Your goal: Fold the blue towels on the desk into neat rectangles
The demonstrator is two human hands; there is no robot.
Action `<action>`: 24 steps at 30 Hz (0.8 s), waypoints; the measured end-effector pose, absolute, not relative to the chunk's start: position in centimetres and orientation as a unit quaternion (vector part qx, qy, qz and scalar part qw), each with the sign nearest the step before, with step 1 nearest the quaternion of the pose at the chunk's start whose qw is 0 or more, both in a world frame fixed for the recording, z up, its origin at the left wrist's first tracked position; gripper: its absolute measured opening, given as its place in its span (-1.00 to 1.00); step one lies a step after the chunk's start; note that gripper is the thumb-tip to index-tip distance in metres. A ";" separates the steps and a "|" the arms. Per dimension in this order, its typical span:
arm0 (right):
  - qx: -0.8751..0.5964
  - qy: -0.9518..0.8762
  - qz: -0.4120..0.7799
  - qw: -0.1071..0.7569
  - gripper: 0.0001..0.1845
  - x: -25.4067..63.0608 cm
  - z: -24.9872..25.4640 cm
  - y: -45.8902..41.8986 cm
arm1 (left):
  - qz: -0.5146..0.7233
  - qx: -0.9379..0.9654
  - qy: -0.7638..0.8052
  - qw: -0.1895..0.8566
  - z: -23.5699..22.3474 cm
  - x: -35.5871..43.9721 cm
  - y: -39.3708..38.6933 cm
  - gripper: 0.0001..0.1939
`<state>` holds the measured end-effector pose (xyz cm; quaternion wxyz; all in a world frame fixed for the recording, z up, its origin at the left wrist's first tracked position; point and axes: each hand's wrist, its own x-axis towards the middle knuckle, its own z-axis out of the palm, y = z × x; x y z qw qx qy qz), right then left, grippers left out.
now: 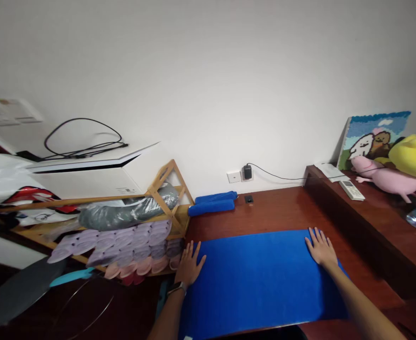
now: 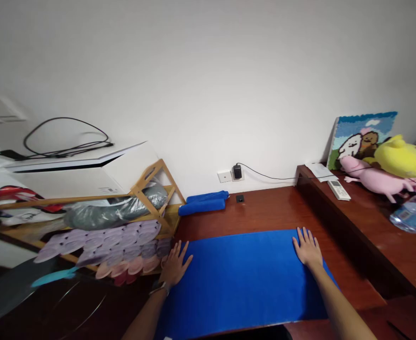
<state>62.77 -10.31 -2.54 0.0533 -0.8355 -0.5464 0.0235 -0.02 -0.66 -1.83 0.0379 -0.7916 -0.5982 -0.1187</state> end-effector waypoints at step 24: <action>-0.540 -0.810 0.133 0.183 -0.29 22.1 2.7 -4.6 | -0.171 -0.773 -0.611 -0.006 -2.6 -1.2 -0.9 -0.34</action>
